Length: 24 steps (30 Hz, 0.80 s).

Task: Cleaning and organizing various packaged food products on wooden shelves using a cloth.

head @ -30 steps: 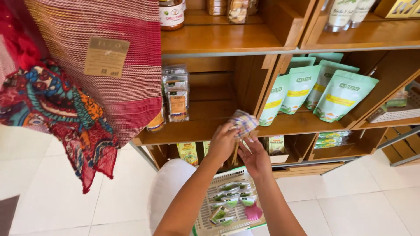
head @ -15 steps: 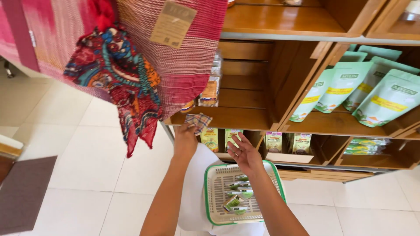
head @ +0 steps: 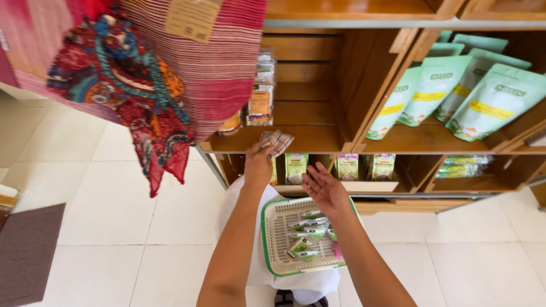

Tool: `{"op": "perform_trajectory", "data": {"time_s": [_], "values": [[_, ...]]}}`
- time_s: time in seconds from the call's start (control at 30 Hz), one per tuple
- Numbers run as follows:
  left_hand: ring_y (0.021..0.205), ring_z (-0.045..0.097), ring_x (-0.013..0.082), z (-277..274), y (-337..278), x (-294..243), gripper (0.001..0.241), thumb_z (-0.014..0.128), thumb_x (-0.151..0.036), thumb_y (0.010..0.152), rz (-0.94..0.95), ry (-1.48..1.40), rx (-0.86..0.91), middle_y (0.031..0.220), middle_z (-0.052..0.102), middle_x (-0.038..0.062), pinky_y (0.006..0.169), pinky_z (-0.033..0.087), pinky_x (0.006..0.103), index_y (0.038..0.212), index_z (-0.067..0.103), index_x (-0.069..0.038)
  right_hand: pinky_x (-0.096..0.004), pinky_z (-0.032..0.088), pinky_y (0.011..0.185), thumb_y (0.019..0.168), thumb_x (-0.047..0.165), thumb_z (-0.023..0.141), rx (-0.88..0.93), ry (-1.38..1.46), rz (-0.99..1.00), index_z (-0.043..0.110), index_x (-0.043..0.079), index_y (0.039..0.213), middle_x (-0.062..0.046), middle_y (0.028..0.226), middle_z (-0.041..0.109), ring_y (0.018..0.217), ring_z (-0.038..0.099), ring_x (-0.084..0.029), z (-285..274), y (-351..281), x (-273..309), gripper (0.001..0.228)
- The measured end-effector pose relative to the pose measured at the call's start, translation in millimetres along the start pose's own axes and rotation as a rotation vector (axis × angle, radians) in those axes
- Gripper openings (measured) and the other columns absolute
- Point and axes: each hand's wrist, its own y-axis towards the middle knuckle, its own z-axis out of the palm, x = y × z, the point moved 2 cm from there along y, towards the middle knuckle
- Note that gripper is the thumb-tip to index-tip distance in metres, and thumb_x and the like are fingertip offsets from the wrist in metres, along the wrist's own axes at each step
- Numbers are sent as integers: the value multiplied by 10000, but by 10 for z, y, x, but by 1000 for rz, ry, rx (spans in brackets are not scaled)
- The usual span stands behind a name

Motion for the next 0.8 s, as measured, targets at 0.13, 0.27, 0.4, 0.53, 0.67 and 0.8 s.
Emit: {"op": "perform_trajectory", "data": {"time_s": [0.13,0.27,0.4,0.53,0.67,0.8], "values": [[1124,608,409,580,108,-212,302,638,44,846,73,17,47,1253,677,198,1025,489,465,1102,765,-55,-478,493,1039,948,126,523,-23,25,-59,557,151,1421,-82,1347,668,1205,647,-304,-213,-172,200,475],[1118,595,434,942,180,-583,407,619,66,803,124,-83,183,1262,645,242,1006,478,478,1155,776,-67,-482,496,1043,997,145,526,-88,67,-96,550,128,1420,-92,1329,656,1208,623,-300,-406,-362,357,424],[1151,628,411,1077,242,-854,323,613,22,865,23,-163,150,1234,669,219,1045,500,450,1150,746,-51,-473,501,1024,1019,172,492,-117,100,-134,550,118,1418,-92,1316,676,1201,632,-296,-518,-555,470,406],[1164,611,422,1336,89,-915,337,624,24,842,68,-134,102,1243,643,248,1045,484,454,1143,760,-45,-460,507,1028,1009,125,491,-132,114,-149,548,121,1441,-93,1315,667,1207,632,-290,-651,-669,508,435],[1183,614,416,1431,38,-970,293,621,9,880,9,-200,251,1287,625,244,1035,500,443,1139,752,-34,-449,509,1026,1018,138,491,-135,126,-172,543,112,1450,-92,1324,666,1210,639,-293,-729,-720,571,436],[1227,596,423,1408,29,-954,413,583,40,882,70,-184,208,1364,587,266,1058,491,440,1265,717,-33,-450,510,1038,1032,145,493,-139,149,-170,546,104,1425,-95,1320,681,1221,642,-290,-805,-778,578,399]]}}
